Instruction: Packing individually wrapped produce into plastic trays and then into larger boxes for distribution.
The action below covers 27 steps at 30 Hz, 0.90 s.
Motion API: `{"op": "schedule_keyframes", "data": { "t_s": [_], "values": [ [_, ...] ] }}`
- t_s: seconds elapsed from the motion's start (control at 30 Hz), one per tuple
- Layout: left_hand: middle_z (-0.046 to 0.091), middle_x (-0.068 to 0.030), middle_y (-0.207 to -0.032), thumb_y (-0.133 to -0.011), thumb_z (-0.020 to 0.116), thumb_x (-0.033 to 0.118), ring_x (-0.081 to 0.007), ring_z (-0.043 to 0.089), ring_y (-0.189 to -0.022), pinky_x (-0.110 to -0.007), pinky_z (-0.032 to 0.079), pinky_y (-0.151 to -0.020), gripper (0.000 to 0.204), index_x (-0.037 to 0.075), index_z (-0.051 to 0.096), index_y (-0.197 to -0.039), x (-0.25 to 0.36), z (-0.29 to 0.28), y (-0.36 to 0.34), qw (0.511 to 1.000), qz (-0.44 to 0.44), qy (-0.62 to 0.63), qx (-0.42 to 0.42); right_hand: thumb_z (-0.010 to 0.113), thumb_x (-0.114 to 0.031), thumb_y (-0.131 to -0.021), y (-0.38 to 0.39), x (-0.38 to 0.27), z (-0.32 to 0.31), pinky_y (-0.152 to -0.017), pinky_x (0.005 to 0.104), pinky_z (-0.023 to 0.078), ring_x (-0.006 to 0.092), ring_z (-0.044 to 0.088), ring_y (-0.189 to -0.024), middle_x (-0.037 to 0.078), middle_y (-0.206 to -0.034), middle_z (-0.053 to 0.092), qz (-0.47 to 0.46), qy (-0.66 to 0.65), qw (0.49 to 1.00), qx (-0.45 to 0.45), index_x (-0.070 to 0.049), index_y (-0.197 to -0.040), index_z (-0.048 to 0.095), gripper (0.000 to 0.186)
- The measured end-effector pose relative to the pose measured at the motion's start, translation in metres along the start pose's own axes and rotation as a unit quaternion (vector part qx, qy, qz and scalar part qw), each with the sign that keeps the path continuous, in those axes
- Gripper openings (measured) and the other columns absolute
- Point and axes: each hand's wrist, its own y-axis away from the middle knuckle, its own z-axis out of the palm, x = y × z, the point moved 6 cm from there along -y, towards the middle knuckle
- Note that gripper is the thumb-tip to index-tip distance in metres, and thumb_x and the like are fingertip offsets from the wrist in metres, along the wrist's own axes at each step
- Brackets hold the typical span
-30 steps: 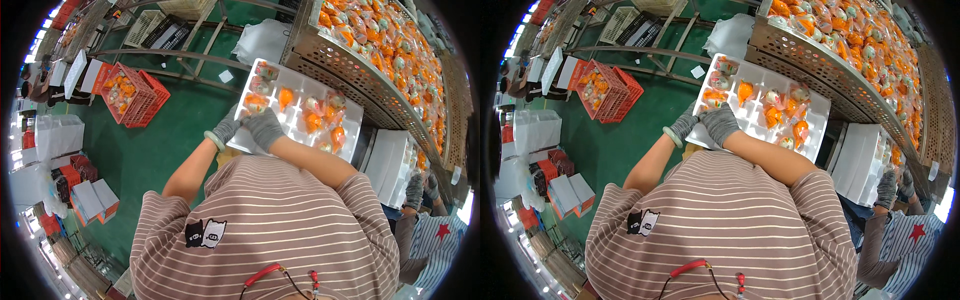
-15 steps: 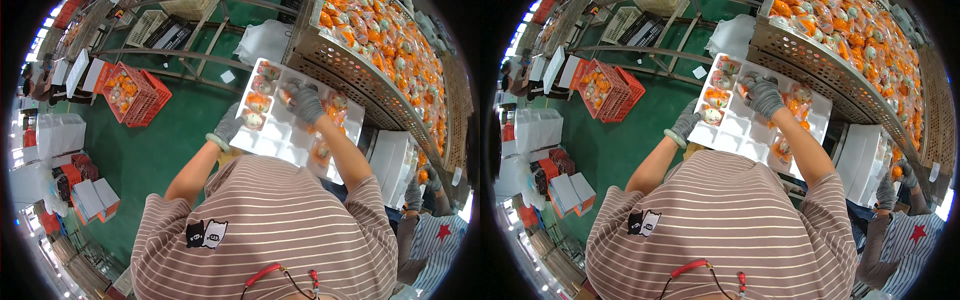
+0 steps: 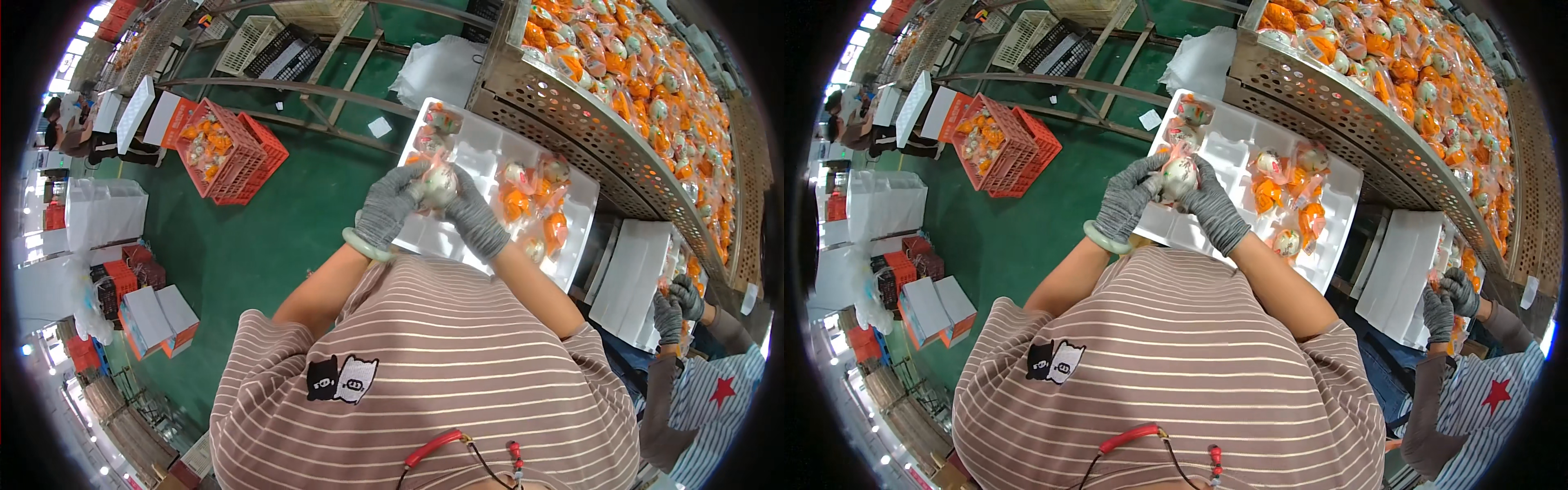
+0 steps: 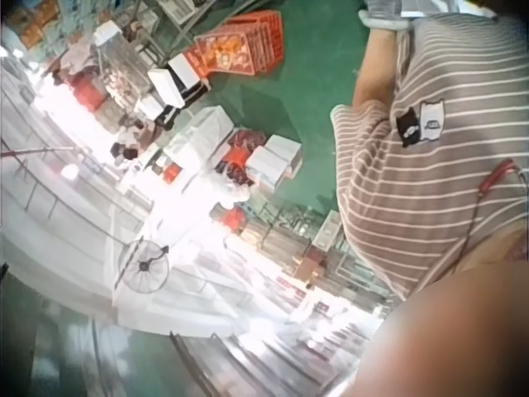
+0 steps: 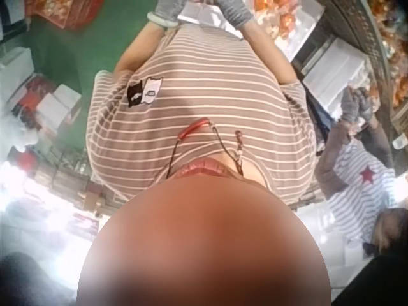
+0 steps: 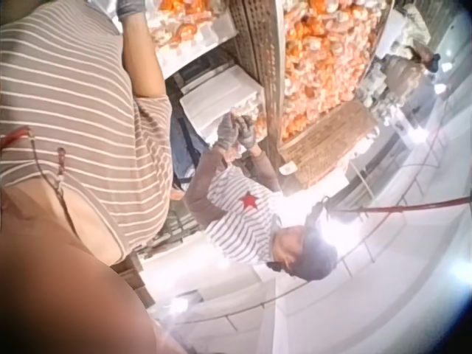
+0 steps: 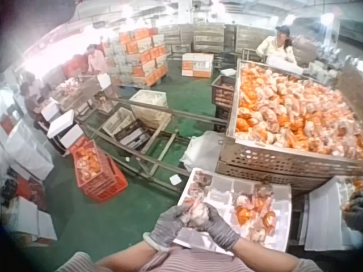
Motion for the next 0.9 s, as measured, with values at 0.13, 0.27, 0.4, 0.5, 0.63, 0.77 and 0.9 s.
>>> {"op": "schedule_keyframes", "data": {
  "t_s": [0.13, 0.27, 0.4, 0.5, 0.63, 0.77, 0.9],
  "values": [
    [0.060, -0.0059, -0.107, -0.086, 0.055, 0.003, -0.0125, 0.054, -0.096, -0.026, 0.044, -0.086, 0.034, 0.003, 0.054, -0.120, -0.001, -0.029, 0.016, 0.988, 0.026, -0.148, 0.031, 0.064, -0.030, -0.076, 0.007, -0.030, 0.014, -0.074, 0.0361, 0.050, 0.0282, 0.062, -0.084, 0.017, -0.096, 0.061, -0.096, 0.344, 0.934, -0.004, -0.005, -0.125, 0.039, 0.060],
    [0.056, -0.0082, -0.117, -0.089, 0.054, 0.017, -0.0176, 0.053, -0.103, -0.027, 0.042, -0.090, 0.034, 0.005, 0.053, -0.121, -0.041, -0.062, 0.012, 0.989, -0.055, -0.060, 0.126, 0.055, -0.018, -0.076, 0.008, -0.035, 0.052, -0.073, 0.0408, 0.049, 0.0357, 0.062, -0.076, 0.023, -0.078, 0.062, -0.112, 0.594, 0.786, -0.127, -0.002, -0.107, 0.048, 0.036],
    [0.049, -0.0136, -0.125, -0.095, 0.038, 0.039, -0.0195, 0.048, -0.111, -0.029, 0.039, -0.095, 0.049, 0.005, 0.043, -0.129, -0.180, -0.089, -0.024, 0.959, -0.194, 0.202, 0.042, 0.055, -0.021, -0.076, -0.011, 0.005, 0.077, -0.079, 0.0414, 0.047, 0.0343, 0.062, -0.085, 0.022, -0.088, 0.063, -0.071, 0.665, 0.711, -0.215, -0.004, -0.096, 0.056, 0.026],
    [0.046, -0.0153, -0.127, -0.096, 0.033, 0.038, -0.0219, 0.049, -0.112, -0.030, 0.040, -0.096, 0.050, 0.004, 0.035, -0.133, -0.198, -0.072, -0.035, 0.916, -0.233, 0.325, -0.018, 0.053, -0.019, -0.079, -0.017, 0.017, 0.071, -0.081, 0.0391, 0.046, 0.0309, 0.062, -0.087, 0.017, -0.091, 0.064, -0.080, 0.626, 0.726, -0.273, -0.008, -0.099, 0.059, 0.024],
    [0.048, -0.0165, -0.122, -0.095, 0.034, 0.037, -0.0248, 0.052, -0.107, -0.035, 0.044, -0.092, 0.048, 0.005, 0.035, -0.131, -0.217, -0.060, -0.031, 0.862, -0.270, 0.425, -0.058, 0.051, -0.021, -0.082, -0.009, 0.003, 0.069, -0.079, 0.0374, 0.046, 0.0304, 0.061, -0.087, 0.014, -0.091, 0.064, -0.149, 0.552, 0.745, -0.344, -0.011, -0.100, 0.061, 0.023],
    [0.057, -0.0151, -0.112, -0.092, 0.045, 0.034, -0.0253, 0.058, -0.099, -0.040, 0.051, -0.084, 0.042, 0.007, 0.046, -0.124, -0.158, -0.043, -0.016, 0.916, -0.222, 0.333, -0.038, 0.056, -0.025, -0.080, -0.034, 0.031, 0.048, -0.078, 0.0379, 0.048, 0.0296, 0.061, -0.086, 0.016, -0.089, 0.062, -0.078, 0.586, 0.761, -0.266, -0.009, -0.099, 0.061, 0.026],
    [0.042, -0.0165, -0.131, -0.093, 0.044, 0.019, -0.0263, 0.050, -0.115, -0.037, 0.048, -0.092, 0.051, 0.010, 0.025, -0.139, -0.169, -0.074, -0.001, 0.983, -0.132, 0.117, -0.049, 0.054, -0.028, -0.082, -0.013, 0.028, 0.057, -0.078, 0.0381, 0.047, 0.0320, 0.062, -0.084, 0.015, -0.088, 0.065, -0.101, 0.517, 0.827, -0.193, -0.005, -0.096, 0.062, 0.028]
  ]
}}
